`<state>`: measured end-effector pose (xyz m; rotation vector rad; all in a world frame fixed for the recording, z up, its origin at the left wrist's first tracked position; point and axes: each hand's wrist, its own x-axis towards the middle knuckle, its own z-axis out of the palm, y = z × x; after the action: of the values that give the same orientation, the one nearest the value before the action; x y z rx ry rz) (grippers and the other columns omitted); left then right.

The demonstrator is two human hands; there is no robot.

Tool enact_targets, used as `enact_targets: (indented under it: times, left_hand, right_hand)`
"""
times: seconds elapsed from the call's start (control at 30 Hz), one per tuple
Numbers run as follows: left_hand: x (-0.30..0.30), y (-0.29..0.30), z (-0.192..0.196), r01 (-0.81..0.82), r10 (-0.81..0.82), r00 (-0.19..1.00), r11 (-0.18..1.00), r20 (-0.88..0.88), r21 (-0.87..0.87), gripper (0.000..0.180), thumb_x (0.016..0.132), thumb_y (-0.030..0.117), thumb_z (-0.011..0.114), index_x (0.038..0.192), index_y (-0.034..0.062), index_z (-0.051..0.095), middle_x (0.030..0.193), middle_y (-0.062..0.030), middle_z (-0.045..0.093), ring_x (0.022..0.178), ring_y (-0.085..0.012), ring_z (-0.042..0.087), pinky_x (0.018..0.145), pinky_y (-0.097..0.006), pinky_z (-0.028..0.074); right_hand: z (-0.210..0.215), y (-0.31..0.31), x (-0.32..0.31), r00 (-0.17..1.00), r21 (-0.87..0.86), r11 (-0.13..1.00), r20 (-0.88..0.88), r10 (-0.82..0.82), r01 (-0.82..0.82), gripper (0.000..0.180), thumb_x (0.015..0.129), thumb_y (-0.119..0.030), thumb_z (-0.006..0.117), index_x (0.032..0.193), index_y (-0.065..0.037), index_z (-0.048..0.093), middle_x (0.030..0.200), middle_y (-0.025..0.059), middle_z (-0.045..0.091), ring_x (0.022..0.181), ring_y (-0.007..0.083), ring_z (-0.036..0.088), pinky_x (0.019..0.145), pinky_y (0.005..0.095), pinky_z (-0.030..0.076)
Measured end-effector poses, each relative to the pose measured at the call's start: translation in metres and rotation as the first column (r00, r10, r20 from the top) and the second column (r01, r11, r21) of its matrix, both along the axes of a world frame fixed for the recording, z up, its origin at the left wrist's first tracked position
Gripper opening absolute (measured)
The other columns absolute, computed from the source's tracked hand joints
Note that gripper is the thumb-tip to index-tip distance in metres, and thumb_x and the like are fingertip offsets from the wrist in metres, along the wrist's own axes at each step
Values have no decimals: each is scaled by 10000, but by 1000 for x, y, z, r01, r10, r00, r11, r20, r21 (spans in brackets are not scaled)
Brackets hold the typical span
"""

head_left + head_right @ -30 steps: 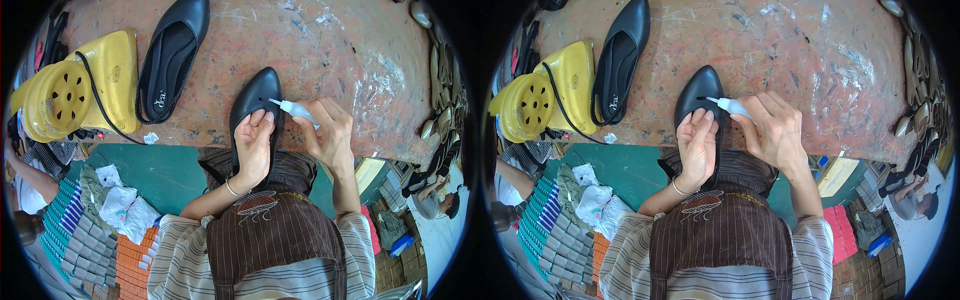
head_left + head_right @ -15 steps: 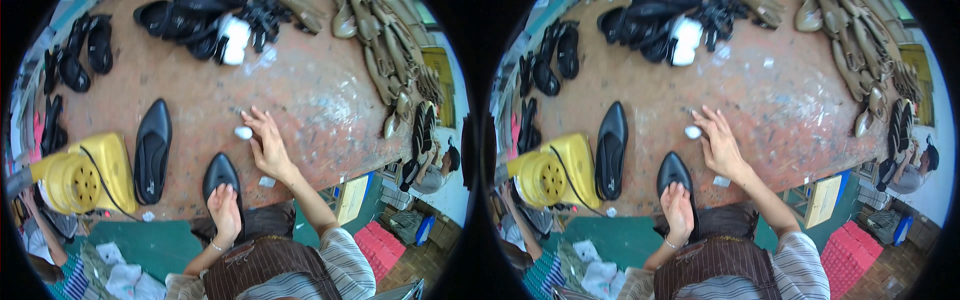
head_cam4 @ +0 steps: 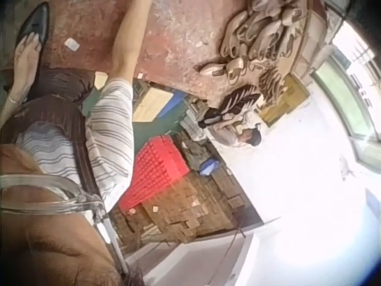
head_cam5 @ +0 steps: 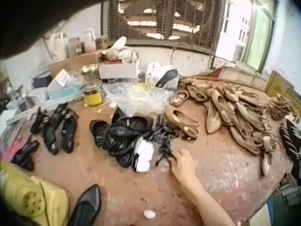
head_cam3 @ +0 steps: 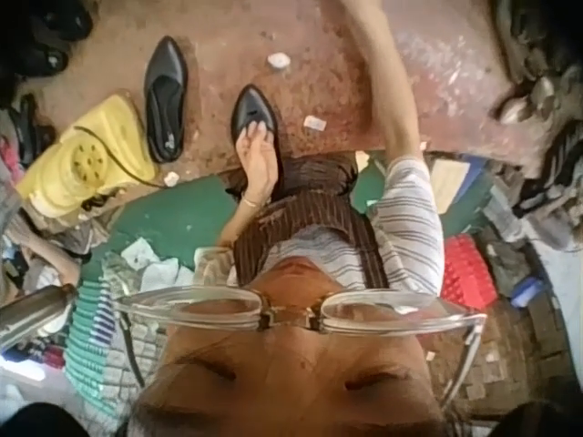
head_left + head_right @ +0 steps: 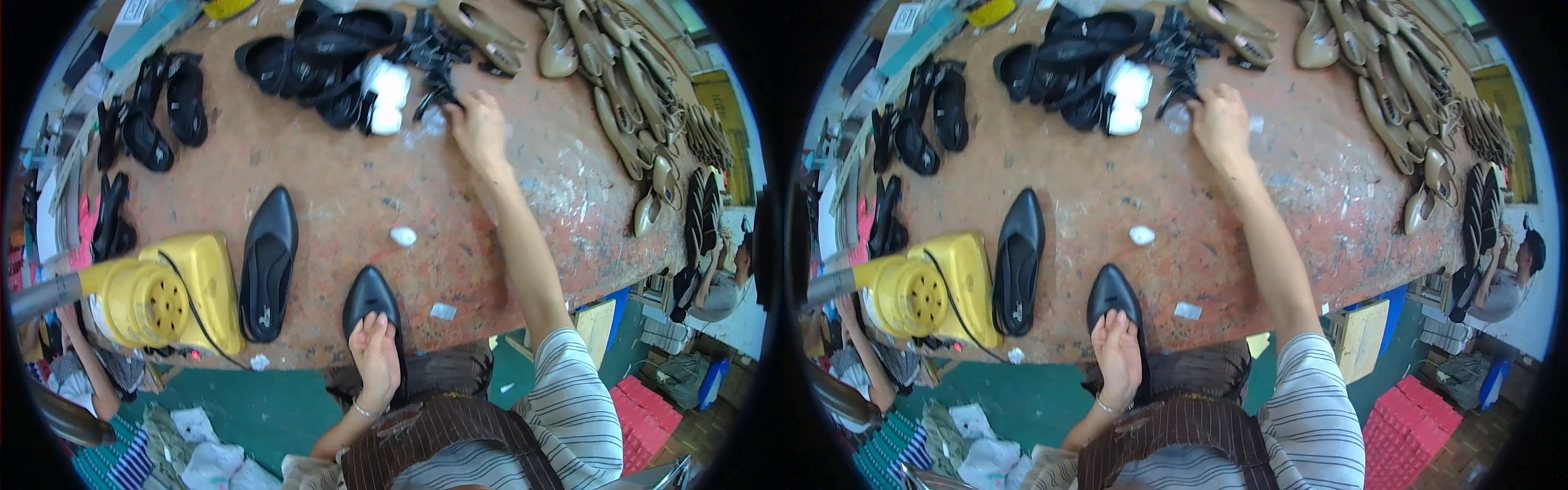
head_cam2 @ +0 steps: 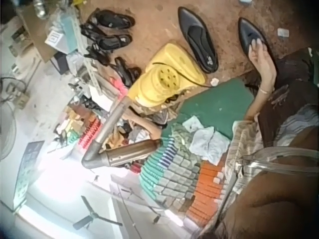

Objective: Attaching decorative buckles to black flat shoes using adhesive.

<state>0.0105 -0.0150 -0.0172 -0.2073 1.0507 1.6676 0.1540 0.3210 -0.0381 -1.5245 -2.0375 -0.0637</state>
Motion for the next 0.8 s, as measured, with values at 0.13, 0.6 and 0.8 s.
enact_targets:
  times: [0.13, 0.6, 0.8]
  left_hand:
    - [-4, 8, 14, 38, -38, 999, 999, -24, -8, 167, 882, -27, 581, 846, 123, 518, 880, 36, 567, 885, -81, 547, 799, -253, 415]
    - [-4, 8, 6, 113, -108, 993, 987, -43, 118, 207, 925, -6, 502, 1127, -15, 549, 1112, -83, 612, 1016, -135, 572, 921, -282, 442]
    - [-4, 13, 11, 57, -58, 998, 993, 5, 100, 213, 927, -18, 508, 1132, -40, 562, 1129, -96, 627, 992, -111, 579, 895, -265, 448]
  right_hand:
    - [17, -84, 33, 965, -244, 959, -180, -193, 146, 199, 912, -145, 510, 885, -4, 648, 746, 146, 632, 660, 307, 609, 630, 371, 501]
    - [57, -234, -60, 536, -696, 378, -715, -449, -611, 95, 826, -17, 682, 907, 22, 652, 707, 39, 647, 557, 52, 558, 488, 189, 448]
    - [55, -232, -64, 651, -744, 391, -666, -363, -542, 71, 809, -23, 699, 837, 14, 644, 663, 38, 644, 535, 45, 553, 469, 194, 435]
